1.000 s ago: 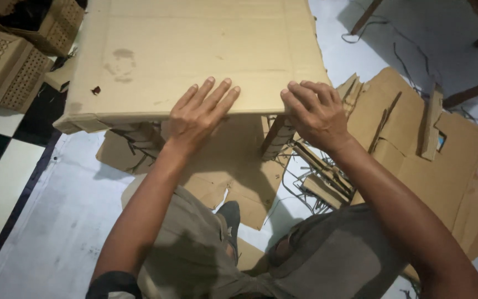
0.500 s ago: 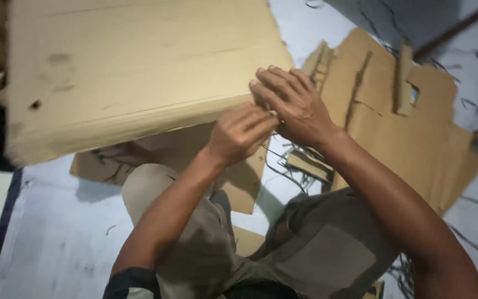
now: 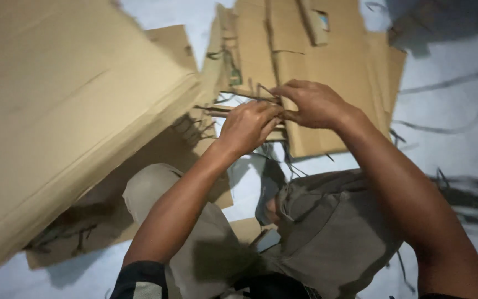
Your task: The recorder is wrapping a small wooden table with cardboard and securing it with multiple plastic straps tied manually.
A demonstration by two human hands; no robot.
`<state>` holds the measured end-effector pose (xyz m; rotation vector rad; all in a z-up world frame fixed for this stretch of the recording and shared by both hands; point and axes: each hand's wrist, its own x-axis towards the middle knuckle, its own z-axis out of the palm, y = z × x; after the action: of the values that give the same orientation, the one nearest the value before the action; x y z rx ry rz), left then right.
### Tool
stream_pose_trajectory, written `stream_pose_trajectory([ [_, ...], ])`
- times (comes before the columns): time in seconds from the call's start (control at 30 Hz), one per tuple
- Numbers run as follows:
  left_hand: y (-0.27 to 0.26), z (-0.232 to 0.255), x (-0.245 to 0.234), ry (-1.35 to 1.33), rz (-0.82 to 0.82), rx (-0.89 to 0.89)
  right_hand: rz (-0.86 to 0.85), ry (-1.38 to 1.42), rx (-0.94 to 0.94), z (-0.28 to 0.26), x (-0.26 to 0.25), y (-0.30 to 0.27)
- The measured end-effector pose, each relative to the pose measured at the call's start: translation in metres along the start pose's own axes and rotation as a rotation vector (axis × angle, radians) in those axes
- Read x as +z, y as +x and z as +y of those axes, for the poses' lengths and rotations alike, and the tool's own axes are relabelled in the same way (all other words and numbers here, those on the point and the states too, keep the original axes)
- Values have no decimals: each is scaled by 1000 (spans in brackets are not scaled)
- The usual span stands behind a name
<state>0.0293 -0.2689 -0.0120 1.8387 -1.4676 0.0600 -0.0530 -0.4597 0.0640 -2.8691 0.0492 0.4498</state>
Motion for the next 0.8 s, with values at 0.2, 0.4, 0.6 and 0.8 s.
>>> stream_pose_trajectory([
  [0.2,11,20,65,30,-472,-33,-182,167,385,51,7,-64],
  [0.4,21,50,80,70,-666,34,-93,231,511,106,42,-107],
  [0.6,20,30,112,128,-829,-11,-178,78,552,158,137,-117],
  [0.8,-8,-9,148,177,-948,-74,-260,202,629,157,271,-112],
])
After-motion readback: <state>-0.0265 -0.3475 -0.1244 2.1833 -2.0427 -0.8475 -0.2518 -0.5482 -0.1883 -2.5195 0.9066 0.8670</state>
